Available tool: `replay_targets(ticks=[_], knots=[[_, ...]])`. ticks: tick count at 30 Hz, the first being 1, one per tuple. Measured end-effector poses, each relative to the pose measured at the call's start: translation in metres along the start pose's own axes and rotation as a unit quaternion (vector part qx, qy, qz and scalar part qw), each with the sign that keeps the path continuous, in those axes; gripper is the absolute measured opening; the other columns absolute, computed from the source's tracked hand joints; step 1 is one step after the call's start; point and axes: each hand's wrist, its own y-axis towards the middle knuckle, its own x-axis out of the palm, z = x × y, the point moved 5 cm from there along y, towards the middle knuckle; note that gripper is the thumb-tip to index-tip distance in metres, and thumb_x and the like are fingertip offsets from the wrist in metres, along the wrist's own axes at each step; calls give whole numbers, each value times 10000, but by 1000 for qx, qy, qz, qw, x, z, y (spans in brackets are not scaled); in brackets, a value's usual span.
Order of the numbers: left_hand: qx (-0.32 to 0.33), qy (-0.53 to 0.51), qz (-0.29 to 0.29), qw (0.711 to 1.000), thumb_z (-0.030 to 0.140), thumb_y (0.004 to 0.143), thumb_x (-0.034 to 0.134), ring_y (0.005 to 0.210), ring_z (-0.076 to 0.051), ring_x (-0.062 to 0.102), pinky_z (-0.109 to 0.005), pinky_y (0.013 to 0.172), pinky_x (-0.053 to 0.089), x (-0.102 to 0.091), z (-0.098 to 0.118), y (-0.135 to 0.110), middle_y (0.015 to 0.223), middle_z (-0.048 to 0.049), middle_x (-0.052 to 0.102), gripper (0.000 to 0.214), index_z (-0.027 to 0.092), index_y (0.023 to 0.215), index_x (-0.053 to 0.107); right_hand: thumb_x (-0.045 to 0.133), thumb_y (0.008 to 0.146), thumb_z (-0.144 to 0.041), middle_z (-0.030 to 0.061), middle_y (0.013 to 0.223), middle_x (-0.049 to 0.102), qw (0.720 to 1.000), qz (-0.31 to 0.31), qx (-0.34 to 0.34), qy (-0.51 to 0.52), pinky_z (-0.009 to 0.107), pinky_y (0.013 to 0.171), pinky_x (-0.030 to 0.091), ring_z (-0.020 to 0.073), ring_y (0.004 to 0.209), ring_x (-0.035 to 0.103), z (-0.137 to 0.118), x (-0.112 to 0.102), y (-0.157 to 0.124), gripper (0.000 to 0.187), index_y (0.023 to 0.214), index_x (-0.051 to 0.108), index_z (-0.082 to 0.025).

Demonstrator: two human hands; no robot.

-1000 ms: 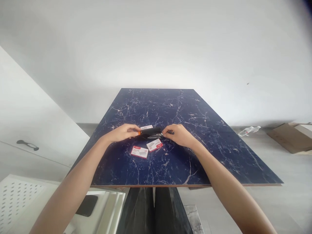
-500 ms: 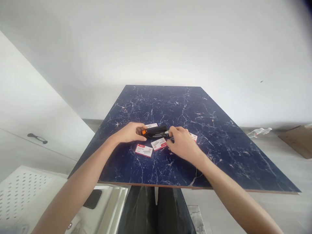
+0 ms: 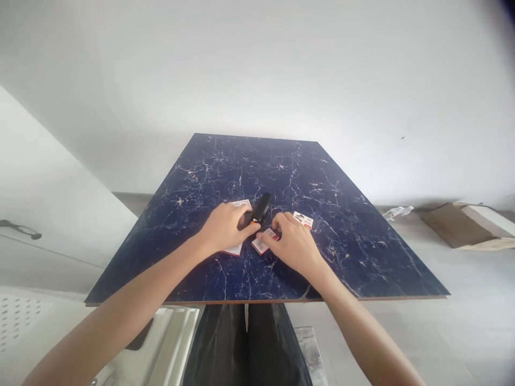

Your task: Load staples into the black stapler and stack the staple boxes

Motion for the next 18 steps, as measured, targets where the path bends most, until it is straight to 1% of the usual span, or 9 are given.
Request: replay_targets(ticks=[1, 3, 4, 5, 7, 10, 13, 15, 18], knots=[[10, 14, 13, 1000, 503, 958, 524, 957, -280, 628, -424, 875, 478, -3, -5, 1, 1001, -85, 712, 419, 202, 1211, 670, 670, 861, -535, 40, 916, 603, 1000, -9, -12, 0, 323, 662, 391, 222, 766, 586, -4, 5, -5, 342, 865, 506, -236], [24, 37, 36, 998, 455, 983, 483, 1135, -314, 555, -477, 983, 427, -9, -21, 2, 1204, -118, 671, 431, 195, 1285, 647, 733, 811, -529, 56, 952, 605, 999, -16, -44, 3, 340, 712, 421, 260, 881, 596, -11, 12, -13, 369, 864, 518, -234], [31, 43, 22, 998, 440, 978, 495, 1211, -330, 506, -499, 1022, 399, -9, -30, 2, 1317, -125, 624, 456, 202, 1347, 617, 750, 803, -502, 60, 968, 607, 998, -18, -58, 6, 349, 740, 431, 269, 924, 591, -13, 14, -15, 358, 868, 523, -233], [36, 42, -3, 998, 442, 966, 517, 1238, -339, 477, -509, 1035, 387, -7, -37, 2, 1366, -127, 594, 479, 205, 1373, 605, 759, 802, -468, 60, 979, 609, 997, -23, -68, 12, 354, 761, 437, 269, 945, 587, -14, 15, -16, 338, 873, 528, -232], [39, 28, -55, 997, 482, 941, 558, 1222, -344, 464, -506, 1026, 388, -4, -44, 0, 1331, -129, 610, 502, 204, 1354, 630, 764, 806, -413, 46, 979, 616, 996, -41, -75, 28, 351, 775, 444, 251, 938, 588, -14, 14, -18, 298, 887, 540, -233], [46, -20, -109, 993, 539, 952, 530, 1173, -326, 471, -466, 986, 409, -5, -35, -5, 1145, -108, 681, 475, 224, 1274, 682, 742, 827, -387, 33, 967, 635, 995, -64, -65, 44, 339, 751, 446, 238, 919, 602, -9, 9, -22, 246, 890, 556, -238], [53, -52, -149, 986, 560, 935, 548, 1160, -309, 489, -424, 954, 421, -15, -22, -10, 1118, -82, 687, 459, 263, 1260, 675, 732, 834, -407, 26, 938, 664, 995, -66, -51, 48, 331, 708, 447, 235, 869, 625, -5, -1, -27, 235, 858, 565, -243], [40, -56, -170, 983, 602, 858, 636, 1139, -303, 522, -398, 924, 434, -23, -18, -14, 1162, -75, 666, 513, 277, 1254, 658, 729, 839, -429, 31, 978, 692, 997, -32, -44, 58, 339, 732, 466, 239, 878, 647, -3, -15, -26, 238, 865, 577, -247], [20, -63, -236, 969, 605, 702, 775, 1061, -283, 592, -349, 844, 458, -25, -15, -24, 1201, -57, 648, 645, 299, 1250, 628, 706, 865, -435, 67, 1212, 687, 993, 54, -61, 81, 368, 865, 488, 269, 1054, 658, -8, -42, -14, 231, 951, 595, -251]])
